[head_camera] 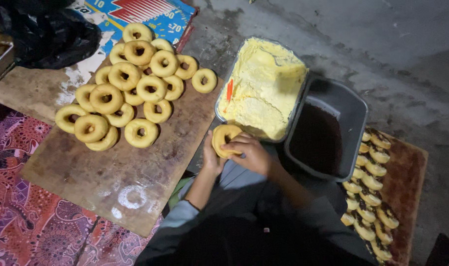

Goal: The person repeatedly picks up plain donuts, dips them into a yellow mixture, then into a dark liquid, and places them on a wooden board. The process continues with multiple donuts being coated and arranged in rows.

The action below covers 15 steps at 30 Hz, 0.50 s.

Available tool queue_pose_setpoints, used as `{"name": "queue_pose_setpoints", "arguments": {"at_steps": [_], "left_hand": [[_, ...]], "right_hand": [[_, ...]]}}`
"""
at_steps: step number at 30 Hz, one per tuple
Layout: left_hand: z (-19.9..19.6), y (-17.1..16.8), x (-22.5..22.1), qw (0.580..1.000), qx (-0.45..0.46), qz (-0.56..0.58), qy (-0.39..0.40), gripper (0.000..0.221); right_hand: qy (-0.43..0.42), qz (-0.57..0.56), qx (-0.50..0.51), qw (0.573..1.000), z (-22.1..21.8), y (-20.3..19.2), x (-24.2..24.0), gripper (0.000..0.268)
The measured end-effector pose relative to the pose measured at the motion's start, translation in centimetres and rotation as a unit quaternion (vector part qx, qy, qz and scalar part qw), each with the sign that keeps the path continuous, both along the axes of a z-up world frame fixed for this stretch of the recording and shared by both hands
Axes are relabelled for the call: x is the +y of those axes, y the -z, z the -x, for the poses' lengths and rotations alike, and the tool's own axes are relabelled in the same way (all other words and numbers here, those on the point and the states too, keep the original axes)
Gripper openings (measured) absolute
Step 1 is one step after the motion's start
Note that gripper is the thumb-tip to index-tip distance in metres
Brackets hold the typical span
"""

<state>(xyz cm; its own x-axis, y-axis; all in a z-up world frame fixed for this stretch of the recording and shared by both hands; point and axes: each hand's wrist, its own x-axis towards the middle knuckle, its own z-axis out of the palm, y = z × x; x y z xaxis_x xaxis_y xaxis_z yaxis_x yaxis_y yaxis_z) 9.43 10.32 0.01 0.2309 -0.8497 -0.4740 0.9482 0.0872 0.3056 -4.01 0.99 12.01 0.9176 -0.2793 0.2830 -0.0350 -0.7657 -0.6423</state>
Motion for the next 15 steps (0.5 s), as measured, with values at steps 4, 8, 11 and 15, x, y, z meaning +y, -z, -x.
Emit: {"name": "queue_pose_setpoints", "arguments": {"at_steps": [4,8,11,15], "left_hand": [[0.3,1.6,0.0,0.999,0.020,0.028,-0.020,0.048],[1.0,0.5,1.0,0.998,0.055,0.033,-0.008,0.050],[0.8,-0.4,1.1,0.998,0.055,-0.004,-0.002,0.057],[1.0,0.6,0.8,1.000,0.001,0.027,0.009,0.054]], "right_hand": [[0.179,0.150,-0.008,0.972,0.5,0.8,-3.9,0.039],[0.268,0.134,0.036,0.953,1.4,0.8,-7.3,0.034],[0.209,-0.054,0.015,0.976,1.3,1.3,-3.8,0.041],[0.082,0.083,-0.021,0.993,1.8,1.8,0.2,0.038]]}}
